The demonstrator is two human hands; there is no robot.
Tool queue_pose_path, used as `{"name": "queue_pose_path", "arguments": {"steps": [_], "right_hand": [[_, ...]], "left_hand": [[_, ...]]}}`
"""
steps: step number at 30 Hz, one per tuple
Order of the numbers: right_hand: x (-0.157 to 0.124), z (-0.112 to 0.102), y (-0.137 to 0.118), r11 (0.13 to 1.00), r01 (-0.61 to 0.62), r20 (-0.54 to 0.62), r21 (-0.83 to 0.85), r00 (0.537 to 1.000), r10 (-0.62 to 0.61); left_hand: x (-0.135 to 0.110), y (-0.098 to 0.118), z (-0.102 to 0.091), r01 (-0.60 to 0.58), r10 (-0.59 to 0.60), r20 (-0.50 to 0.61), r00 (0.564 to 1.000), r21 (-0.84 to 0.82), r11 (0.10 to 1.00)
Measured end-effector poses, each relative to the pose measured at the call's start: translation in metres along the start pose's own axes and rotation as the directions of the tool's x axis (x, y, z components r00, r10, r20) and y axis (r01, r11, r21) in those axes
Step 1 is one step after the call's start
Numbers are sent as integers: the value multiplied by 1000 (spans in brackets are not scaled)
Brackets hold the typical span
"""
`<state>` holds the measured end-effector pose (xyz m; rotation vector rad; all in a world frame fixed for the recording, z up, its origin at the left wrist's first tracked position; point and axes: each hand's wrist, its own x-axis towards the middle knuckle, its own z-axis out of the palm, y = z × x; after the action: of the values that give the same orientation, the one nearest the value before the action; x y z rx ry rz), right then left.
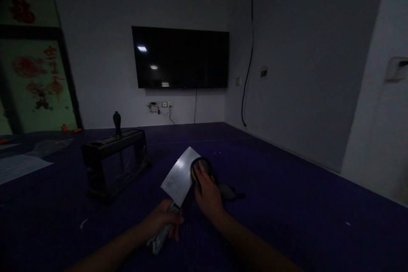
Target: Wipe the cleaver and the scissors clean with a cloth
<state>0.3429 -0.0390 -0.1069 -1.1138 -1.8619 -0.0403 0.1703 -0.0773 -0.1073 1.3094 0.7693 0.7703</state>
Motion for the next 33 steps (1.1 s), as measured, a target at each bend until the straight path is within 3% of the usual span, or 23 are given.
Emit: {"name": "queue_pose_path", "arguments": {"steps": [33], "right_hand": [[0,-1,-2,1000,6,24,-30,1000,-5]], "left_hand": [[2,-2,0,5,-5,-11,1000,-1,1000]]}}
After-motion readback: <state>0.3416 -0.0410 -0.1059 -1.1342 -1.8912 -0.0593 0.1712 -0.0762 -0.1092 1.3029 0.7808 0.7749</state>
